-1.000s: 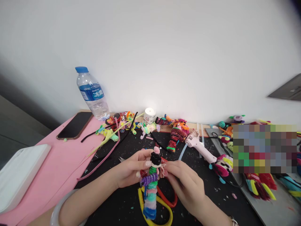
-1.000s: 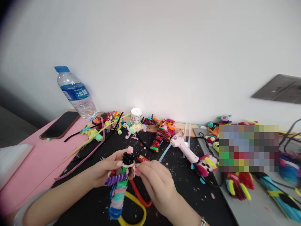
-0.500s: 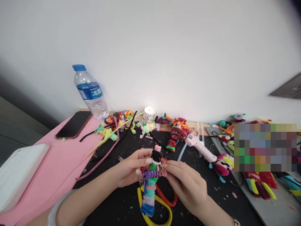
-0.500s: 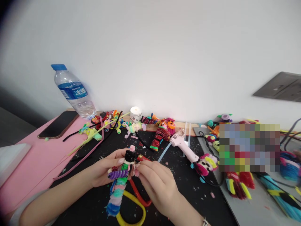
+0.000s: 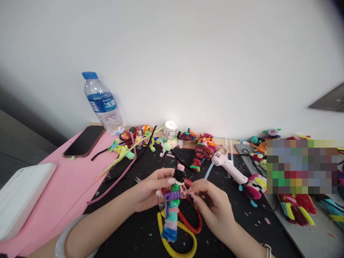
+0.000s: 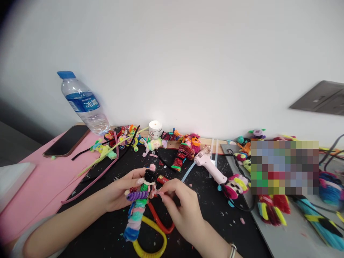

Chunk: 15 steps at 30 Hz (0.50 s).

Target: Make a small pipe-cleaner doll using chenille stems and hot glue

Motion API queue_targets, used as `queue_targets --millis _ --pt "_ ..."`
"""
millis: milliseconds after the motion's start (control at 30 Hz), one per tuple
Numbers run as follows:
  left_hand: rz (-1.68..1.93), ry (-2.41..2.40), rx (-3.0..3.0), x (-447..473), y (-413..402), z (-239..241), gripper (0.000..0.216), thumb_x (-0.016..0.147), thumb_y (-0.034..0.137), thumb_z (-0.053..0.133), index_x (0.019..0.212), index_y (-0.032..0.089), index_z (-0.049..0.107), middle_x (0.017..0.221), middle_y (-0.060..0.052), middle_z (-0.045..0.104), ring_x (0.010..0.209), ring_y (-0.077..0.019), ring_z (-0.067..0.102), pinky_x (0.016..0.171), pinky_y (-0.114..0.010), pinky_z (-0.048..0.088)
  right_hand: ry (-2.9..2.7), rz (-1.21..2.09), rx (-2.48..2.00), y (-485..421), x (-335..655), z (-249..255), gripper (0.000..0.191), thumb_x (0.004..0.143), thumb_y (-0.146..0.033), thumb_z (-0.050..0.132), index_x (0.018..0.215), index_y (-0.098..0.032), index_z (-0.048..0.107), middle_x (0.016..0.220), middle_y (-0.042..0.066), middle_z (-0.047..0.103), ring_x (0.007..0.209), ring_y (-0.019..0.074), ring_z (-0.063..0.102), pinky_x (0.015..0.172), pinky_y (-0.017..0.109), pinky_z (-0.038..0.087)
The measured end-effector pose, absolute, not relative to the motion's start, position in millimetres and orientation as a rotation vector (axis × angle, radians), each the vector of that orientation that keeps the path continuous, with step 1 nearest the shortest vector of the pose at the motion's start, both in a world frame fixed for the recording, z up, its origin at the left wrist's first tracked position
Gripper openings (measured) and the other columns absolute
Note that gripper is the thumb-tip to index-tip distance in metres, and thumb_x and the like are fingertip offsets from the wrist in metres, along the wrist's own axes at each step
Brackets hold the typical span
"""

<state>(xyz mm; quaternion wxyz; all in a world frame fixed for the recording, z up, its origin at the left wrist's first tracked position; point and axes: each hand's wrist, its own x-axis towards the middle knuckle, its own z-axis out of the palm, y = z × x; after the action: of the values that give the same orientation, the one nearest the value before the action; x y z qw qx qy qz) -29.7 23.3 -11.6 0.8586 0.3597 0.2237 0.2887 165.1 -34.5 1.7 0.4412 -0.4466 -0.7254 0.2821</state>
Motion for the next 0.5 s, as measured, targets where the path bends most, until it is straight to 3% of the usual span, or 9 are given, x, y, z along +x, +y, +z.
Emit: queue_targets --millis 300,500 --pt "0.544 0.416 0.614 -28.0 22.4 -11.7 0.026 0.072 0.026 0.072 0.092 0.013 0.062 0.082 -0.006 0.068 0.075 -0.0154 0.065 0.073 -0.026 0.048 -1.427 1.204 -1.164 -37.1 159.2 -7.8 0.010 0.084 -0.024 0.058 0.075 -0.019 0.055 0.062 -0.002 0.060 0.043 0.0065 0.045 0.040 0.017 0.036" --pt "0.531 0.406 0.632 -27.2 22.1 -11.1 0.027 0.071 0.028 0.072 0.091 0.014 0.060 0.083 -0.006 0.067 0.077 -0.0173 0.065 0.074 -0.028 0.048 -1.263 1.499 -1.056 -33.4 156.9 -4.4 0.010 0.084 -0.027 0.059 0.081 -0.018 0.058 0.062 -0.002 0.061 0.042 0.0080 0.057 0.039 0.016 0.044"
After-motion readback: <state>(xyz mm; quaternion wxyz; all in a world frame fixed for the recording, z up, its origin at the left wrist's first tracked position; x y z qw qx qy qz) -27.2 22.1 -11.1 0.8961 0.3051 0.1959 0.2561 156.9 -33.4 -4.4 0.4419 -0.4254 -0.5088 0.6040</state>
